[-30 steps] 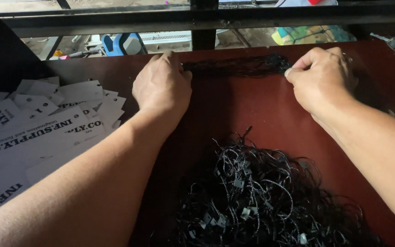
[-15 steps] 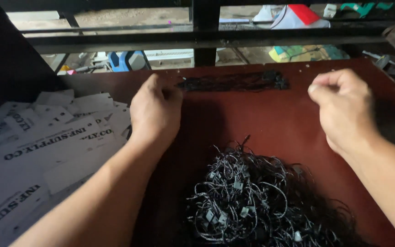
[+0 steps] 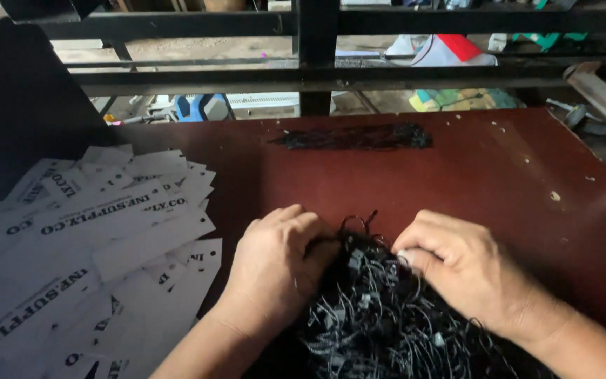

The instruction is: Untangling and sorting individual black strings from a large pile on a workbench in a factory setting.

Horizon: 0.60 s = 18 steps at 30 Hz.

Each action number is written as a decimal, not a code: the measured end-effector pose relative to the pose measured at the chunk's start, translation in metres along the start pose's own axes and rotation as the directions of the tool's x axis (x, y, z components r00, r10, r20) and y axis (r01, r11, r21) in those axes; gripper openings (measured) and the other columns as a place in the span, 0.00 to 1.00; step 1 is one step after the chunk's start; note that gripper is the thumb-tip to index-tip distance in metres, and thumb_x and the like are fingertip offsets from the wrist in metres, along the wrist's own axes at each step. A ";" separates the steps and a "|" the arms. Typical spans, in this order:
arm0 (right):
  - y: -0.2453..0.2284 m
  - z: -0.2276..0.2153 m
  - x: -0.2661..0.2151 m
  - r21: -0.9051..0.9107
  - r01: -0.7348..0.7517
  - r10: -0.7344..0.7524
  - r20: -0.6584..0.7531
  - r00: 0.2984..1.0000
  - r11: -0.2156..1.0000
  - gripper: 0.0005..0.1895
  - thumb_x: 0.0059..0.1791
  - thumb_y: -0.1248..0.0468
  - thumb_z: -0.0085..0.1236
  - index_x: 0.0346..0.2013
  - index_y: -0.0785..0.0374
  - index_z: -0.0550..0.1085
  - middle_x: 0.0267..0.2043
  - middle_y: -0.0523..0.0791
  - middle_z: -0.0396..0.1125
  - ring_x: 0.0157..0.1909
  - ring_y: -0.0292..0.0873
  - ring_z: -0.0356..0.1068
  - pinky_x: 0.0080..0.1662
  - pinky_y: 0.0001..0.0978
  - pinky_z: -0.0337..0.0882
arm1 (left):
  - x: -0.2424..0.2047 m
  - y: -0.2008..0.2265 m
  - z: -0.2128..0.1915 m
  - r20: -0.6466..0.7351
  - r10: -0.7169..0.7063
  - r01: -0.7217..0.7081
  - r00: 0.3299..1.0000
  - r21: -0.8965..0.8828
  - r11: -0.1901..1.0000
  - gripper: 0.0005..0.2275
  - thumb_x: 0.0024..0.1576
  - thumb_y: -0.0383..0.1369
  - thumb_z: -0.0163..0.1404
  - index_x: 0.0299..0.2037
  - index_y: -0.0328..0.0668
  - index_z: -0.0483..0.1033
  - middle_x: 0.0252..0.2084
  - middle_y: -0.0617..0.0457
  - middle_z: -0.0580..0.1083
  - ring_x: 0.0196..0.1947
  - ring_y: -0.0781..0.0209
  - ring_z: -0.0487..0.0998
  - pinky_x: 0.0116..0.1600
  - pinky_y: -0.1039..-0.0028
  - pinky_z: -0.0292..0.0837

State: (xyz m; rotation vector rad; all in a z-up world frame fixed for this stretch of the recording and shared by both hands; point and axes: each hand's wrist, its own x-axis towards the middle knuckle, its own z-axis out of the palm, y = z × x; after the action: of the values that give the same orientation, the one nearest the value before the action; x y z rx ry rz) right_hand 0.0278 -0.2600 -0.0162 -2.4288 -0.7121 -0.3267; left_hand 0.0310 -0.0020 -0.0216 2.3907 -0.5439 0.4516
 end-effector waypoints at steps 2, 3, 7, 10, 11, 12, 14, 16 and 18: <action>-0.005 -0.005 -0.002 0.048 -0.155 0.156 -0.018 0.988 0.987 0.04 0.47 0.63 0.60 0.28 0.53 0.80 0.24 0.35 0.72 0.27 0.32 0.70 0.32 0.26 0.70 | -0.002 0.002 -0.002 -0.001 -0.009 0.009 1.000 -0.013 1.000 0.05 0.53 0.39 0.56 0.30 0.53 0.83 0.27 0.56 0.76 0.31 0.52 0.78 0.36 0.61 0.71; -0.008 -0.008 -0.001 0.096 -0.297 0.300 -0.029 0.953 0.950 0.07 0.49 0.59 0.59 0.29 0.53 0.80 0.24 0.35 0.75 0.29 0.32 0.72 0.35 0.28 0.71 | -0.002 0.003 -0.003 -0.010 -0.020 0.020 1.000 -0.025 0.999 0.05 0.53 0.38 0.56 0.31 0.53 0.84 0.27 0.57 0.76 0.31 0.54 0.78 0.37 0.63 0.72; -0.013 -0.010 -0.001 0.020 -0.495 0.496 -0.034 0.868 0.868 0.09 0.51 0.54 0.55 0.31 0.51 0.79 0.22 0.36 0.73 0.28 0.34 0.69 0.36 0.30 0.69 | -0.003 0.003 -0.003 -0.016 -0.027 0.027 1.000 -0.009 1.000 0.07 0.54 0.38 0.56 0.26 0.49 0.79 0.24 0.57 0.73 0.28 0.54 0.76 0.32 0.62 0.69; -0.020 -0.011 0.002 0.039 -0.491 0.492 -0.035 0.870 0.870 0.06 0.49 0.57 0.59 0.32 0.52 0.80 0.24 0.36 0.75 0.29 0.34 0.71 0.37 0.30 0.71 | -0.003 0.004 -0.004 -0.011 -0.046 0.046 0.999 0.000 0.999 0.07 0.54 0.39 0.56 0.28 0.50 0.82 0.25 0.57 0.74 0.30 0.55 0.77 0.34 0.62 0.70; -0.026 -0.013 0.005 0.048 -0.563 0.565 -0.028 0.825 0.825 0.04 0.46 0.59 0.60 0.32 0.52 0.80 0.23 0.37 0.73 0.27 0.35 0.67 0.36 0.31 0.69 | -0.003 0.005 -0.004 -0.011 -0.047 0.047 0.999 0.001 0.999 0.07 0.54 0.39 0.56 0.28 0.50 0.81 0.25 0.57 0.74 0.30 0.54 0.77 0.33 0.61 0.70; -0.032 -0.015 0.007 0.057 -0.632 0.634 -0.021 0.773 0.773 0.03 0.44 0.62 0.62 0.31 0.53 0.80 0.23 0.38 0.71 0.25 0.36 0.63 0.35 0.32 0.66 | -0.003 0.005 -0.005 -0.011 -0.048 0.048 0.999 0.001 0.999 0.07 0.53 0.39 0.56 0.28 0.50 0.81 0.25 0.57 0.74 0.30 0.54 0.77 0.33 0.61 0.69; -0.036 -0.018 0.009 0.064 -0.633 0.635 -0.022 0.772 0.772 0.08 0.46 0.62 0.60 0.37 0.48 0.83 0.27 0.36 0.76 0.28 0.35 0.68 0.37 0.30 0.67 | -0.003 0.007 -0.006 -0.005 -0.052 0.052 0.999 -0.004 0.999 0.06 0.53 0.39 0.55 0.29 0.50 0.81 0.25 0.57 0.74 0.30 0.54 0.77 0.33 0.61 0.70; -0.031 -0.017 0.008 0.072 -0.635 0.637 -0.020 0.770 0.770 0.15 0.47 0.63 0.59 0.44 0.44 0.86 0.30 0.35 0.81 0.32 0.34 0.72 0.39 0.28 0.68 | -0.003 0.007 -0.007 0.003 -0.058 0.058 0.998 -0.010 0.998 0.06 0.52 0.39 0.55 0.29 0.51 0.82 0.26 0.57 0.75 0.30 0.54 0.77 0.34 0.62 0.70; -0.019 -0.013 0.004 0.125 -0.480 0.491 -0.076 0.868 0.868 0.14 0.48 0.67 0.54 0.40 0.49 0.85 0.36 0.34 0.78 0.36 0.34 0.72 0.43 0.27 0.69 | -0.003 0.008 -0.008 0.001 -0.063 0.063 0.998 -0.009 0.998 0.06 0.54 0.39 0.56 0.28 0.50 0.81 0.25 0.58 0.75 0.29 0.57 0.77 0.33 0.64 0.70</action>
State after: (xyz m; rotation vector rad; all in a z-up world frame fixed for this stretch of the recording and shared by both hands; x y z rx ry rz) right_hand 0.0200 -0.2534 0.0045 -2.3705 -0.0507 -0.2034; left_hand 0.0235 -0.0020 -0.0131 2.3920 -0.4686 0.4195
